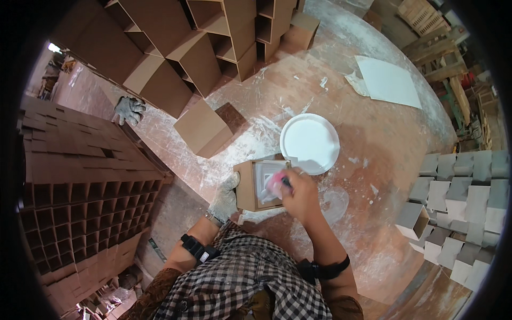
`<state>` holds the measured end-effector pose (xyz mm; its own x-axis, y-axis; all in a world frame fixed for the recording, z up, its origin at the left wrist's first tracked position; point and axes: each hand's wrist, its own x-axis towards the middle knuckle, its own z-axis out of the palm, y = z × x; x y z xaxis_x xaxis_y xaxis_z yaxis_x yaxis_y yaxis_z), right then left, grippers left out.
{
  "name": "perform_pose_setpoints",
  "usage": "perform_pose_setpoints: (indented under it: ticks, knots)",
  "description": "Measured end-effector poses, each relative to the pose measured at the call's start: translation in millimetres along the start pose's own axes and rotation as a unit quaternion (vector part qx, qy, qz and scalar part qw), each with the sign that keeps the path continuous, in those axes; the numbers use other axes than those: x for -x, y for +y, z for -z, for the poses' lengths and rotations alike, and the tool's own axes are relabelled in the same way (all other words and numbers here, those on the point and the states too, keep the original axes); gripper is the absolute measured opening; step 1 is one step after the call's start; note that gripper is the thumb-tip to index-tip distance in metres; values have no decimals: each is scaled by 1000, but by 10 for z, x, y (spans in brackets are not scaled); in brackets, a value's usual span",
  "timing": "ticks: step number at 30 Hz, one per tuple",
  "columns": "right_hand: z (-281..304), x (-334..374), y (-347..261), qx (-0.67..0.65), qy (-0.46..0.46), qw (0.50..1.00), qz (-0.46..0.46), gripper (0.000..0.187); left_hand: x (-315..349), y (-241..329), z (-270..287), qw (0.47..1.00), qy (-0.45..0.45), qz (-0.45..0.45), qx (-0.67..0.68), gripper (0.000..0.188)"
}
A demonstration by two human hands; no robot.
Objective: Applying a white liquid sealant or adhesive to the interior and exterior of wooden cubby boxes using a pink sponge.
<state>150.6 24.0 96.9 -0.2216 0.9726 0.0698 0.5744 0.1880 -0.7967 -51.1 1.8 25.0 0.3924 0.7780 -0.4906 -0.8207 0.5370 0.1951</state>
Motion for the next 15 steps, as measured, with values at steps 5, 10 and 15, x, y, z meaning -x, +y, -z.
perform_pose_setpoints:
  ticks: [5, 10, 15]
  knots:
    - [-264, -143, 13, -2, 145, 983, -115, 22, -53, 25, 117, 998, 29, -1, -48, 46]
    - [-322, -193, -295, -19, 125, 990, -69, 20, 2, 54, -32, 997, -3, 2, -76, 50]
    - [-225, -136, -265, -37, 40, 996, 65, 34, -91, 31, 233, 998, 21, 11, -60, 51]
